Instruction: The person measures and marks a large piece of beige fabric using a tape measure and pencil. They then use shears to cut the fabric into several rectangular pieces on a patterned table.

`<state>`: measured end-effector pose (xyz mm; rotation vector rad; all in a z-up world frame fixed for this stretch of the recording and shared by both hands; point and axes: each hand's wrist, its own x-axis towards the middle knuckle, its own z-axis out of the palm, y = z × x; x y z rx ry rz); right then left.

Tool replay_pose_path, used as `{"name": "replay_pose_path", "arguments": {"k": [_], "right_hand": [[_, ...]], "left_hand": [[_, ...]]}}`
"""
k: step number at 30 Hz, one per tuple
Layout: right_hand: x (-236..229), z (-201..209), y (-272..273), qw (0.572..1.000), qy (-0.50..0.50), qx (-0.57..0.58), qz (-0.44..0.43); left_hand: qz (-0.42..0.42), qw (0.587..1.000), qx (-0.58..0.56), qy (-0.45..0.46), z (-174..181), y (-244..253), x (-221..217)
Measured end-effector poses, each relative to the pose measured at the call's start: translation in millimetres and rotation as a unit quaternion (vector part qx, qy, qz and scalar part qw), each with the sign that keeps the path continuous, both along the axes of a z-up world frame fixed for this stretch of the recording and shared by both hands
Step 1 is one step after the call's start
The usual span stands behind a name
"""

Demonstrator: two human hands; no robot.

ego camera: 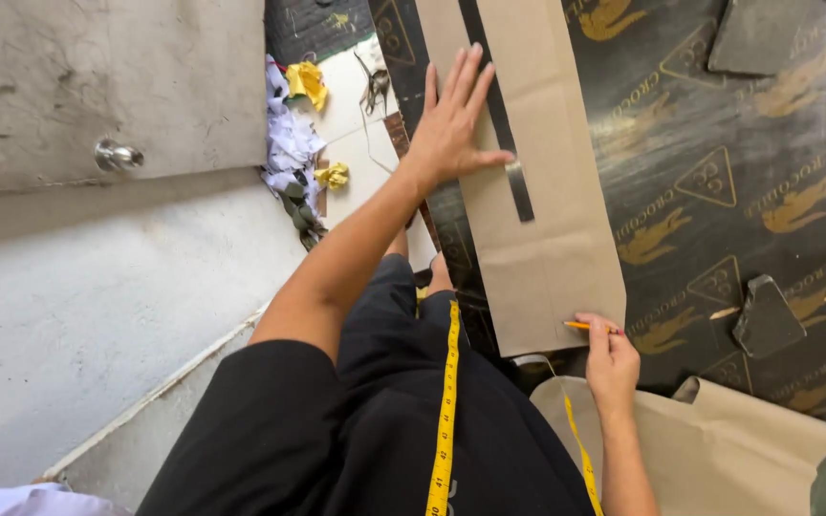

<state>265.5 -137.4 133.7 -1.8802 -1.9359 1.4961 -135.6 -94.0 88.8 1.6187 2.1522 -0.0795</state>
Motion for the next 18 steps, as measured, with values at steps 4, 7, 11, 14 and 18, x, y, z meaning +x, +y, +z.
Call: {"name": "replay_pose_path", "arguments": {"k": [4, 7, 11, 14, 18], "right_hand": [[-1, -6, 3, 0.998, 0.007, -0.026, -0.052], [-17, -5, 9, 0.996, 0.016, -0.030, -0.082], [-42, -22, 27, 0.995, 0.045, -0.017, -0.092], [-98, -6, 56, 0.987, 0.146, -0.006, -0.063], [-151, 2, 88, 0.990, 0.132, -0.029, -0.046]], "left_hand": [[-0.015, 0.997, 0.074, 0.023, -22, 27, -46], [-0.030, 0.996, 0.077, 0.016, -27, 34, -54], [-0.041, 0.997, 0.062, 0.008, -21, 42, -49], [-0.024, 0.999, 0.021, -0.014, -6, 52, -50], [-0.027, 0.999, 0.031, -0.019, -19, 48, -52]]}}
